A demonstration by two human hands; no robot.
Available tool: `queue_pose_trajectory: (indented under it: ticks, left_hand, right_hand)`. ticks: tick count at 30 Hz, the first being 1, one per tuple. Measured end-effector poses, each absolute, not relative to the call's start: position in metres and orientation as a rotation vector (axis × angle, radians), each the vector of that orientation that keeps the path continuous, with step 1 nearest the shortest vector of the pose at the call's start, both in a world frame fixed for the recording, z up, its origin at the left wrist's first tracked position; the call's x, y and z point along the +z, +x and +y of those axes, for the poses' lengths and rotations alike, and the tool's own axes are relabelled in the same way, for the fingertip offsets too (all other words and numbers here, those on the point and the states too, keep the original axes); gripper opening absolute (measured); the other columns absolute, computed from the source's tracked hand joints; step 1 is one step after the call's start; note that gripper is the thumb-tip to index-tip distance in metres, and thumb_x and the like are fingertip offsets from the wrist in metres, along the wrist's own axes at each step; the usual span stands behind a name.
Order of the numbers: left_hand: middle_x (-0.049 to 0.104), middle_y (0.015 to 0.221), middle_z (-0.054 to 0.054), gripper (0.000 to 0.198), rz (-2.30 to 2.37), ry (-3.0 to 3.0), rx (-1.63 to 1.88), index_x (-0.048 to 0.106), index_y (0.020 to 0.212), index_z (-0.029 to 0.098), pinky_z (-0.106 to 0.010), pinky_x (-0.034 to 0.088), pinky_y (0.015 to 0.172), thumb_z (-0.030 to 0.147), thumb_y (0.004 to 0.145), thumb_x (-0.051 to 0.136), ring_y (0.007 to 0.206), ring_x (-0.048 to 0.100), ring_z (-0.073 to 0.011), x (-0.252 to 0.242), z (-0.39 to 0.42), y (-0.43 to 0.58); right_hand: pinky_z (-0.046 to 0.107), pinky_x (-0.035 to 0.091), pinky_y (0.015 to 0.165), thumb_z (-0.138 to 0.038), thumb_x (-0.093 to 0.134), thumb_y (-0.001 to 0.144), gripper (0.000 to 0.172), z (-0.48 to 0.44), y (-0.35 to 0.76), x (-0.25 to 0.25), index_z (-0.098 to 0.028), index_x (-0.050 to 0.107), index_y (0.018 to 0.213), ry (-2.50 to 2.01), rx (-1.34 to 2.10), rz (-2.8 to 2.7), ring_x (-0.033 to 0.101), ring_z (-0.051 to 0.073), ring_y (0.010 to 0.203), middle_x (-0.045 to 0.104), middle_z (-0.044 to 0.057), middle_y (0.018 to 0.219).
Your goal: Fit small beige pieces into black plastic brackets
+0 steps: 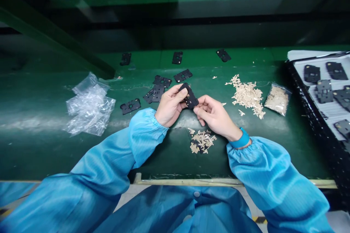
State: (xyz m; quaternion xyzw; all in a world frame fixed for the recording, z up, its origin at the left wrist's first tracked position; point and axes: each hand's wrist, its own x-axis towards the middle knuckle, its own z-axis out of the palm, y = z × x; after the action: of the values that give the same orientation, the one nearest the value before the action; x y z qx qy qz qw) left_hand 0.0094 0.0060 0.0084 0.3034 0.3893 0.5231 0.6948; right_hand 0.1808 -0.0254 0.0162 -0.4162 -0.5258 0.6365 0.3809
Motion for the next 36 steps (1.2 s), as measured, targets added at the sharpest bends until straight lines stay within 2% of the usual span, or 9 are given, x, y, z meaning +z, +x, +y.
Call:
queue_pose_trajectory:
  ticks: [10, 18, 23, 26, 32, 36]
  left_hand:
    - [0.070, 0.083, -0.001, 0.046, 0.951, 0.709, 1.239, 0.073, 0.099, 0.018, -0.023, 0.058, 0.063, 0.047, 0.067, 0.090, 0.071, 0.065, -0.0112, 0.005, 0.006, 0.011]
    - [0.073, 0.082, -0.002, 0.042, 1.074, 0.825, 1.284, 0.075, 0.094, 0.018, -0.025, 0.059, 0.061, 0.047, 0.068, 0.089, 0.072, 0.068, -0.0140, 0.002, 0.003, 0.013]
    - [0.074, 0.086, -0.002, 0.042, 1.104, 0.802, 1.296, 0.074, 0.096, 0.019, -0.025, 0.060, 0.061, 0.047, 0.068, 0.088, 0.075, 0.069, -0.0149, 0.001, 0.004, 0.014]
    - [0.073, 0.086, -0.002, 0.041, 1.109, 0.783, 1.305, 0.073, 0.095, 0.019, -0.024, 0.060, 0.060, 0.047, 0.069, 0.088, 0.077, 0.070, -0.0148, 0.001, 0.005, 0.013]
    - [0.071, 0.089, -0.001, 0.045, 1.096, 0.702, 1.291, 0.067, 0.095, 0.019, -0.022, 0.061, 0.062, 0.047, 0.068, 0.089, 0.079, 0.069, -0.0132, 0.003, 0.003, 0.014]
    - [0.067, 0.085, 0.001, 0.043, 1.023, 0.595, 1.292, 0.063, 0.093, 0.017, -0.024, 0.062, 0.068, 0.040, 0.067, 0.090, 0.077, 0.067, -0.0110, 0.007, -0.003, 0.018]
  right_hand:
    - [0.027, 0.046, 0.052, -0.033, 0.068, 0.095, 0.014, -0.023, 0.187, 0.006, -0.021, 0.063, 0.101, -1.050, 1.470, -1.216, 0.058, 0.012, 0.056, 0.066, 0.000, 0.078]
    - [0.025, 0.040, 0.046, -0.044, 0.073, 0.091, 0.028, -0.025, 0.178, 0.015, -0.021, 0.058, 0.087, -1.224, 1.345, -1.287, 0.051, 0.009, 0.045, 0.056, -0.005, 0.059]
    - [0.024, 0.045, 0.050, -0.042, 0.083, 0.081, 0.037, -0.024, 0.176, 0.014, -0.021, 0.056, 0.095, -1.153, 1.449, -1.271, 0.054, 0.009, 0.050, 0.060, -0.004, 0.071]
    - [0.025, 0.049, 0.051, -0.041, 0.082, 0.081, 0.037, -0.024, 0.177, 0.011, -0.021, 0.057, 0.100, -1.144, 1.432, -1.291, 0.056, 0.009, 0.056, 0.063, -0.001, 0.081]
    - [0.031, 0.058, 0.072, -0.035, 0.079, 0.087, 0.037, -0.029, 0.176, 0.005, -0.023, 0.063, 0.119, -1.234, 0.960, -1.441, 0.064, 0.015, 0.077, 0.067, 0.005, 0.102]
    - [0.036, 0.059, 0.074, -0.034, 0.075, 0.091, 0.024, -0.032, 0.177, 0.008, -0.025, 0.072, 0.113, -1.215, 0.682, -1.587, 0.067, 0.019, 0.081, 0.071, 0.007, 0.104]
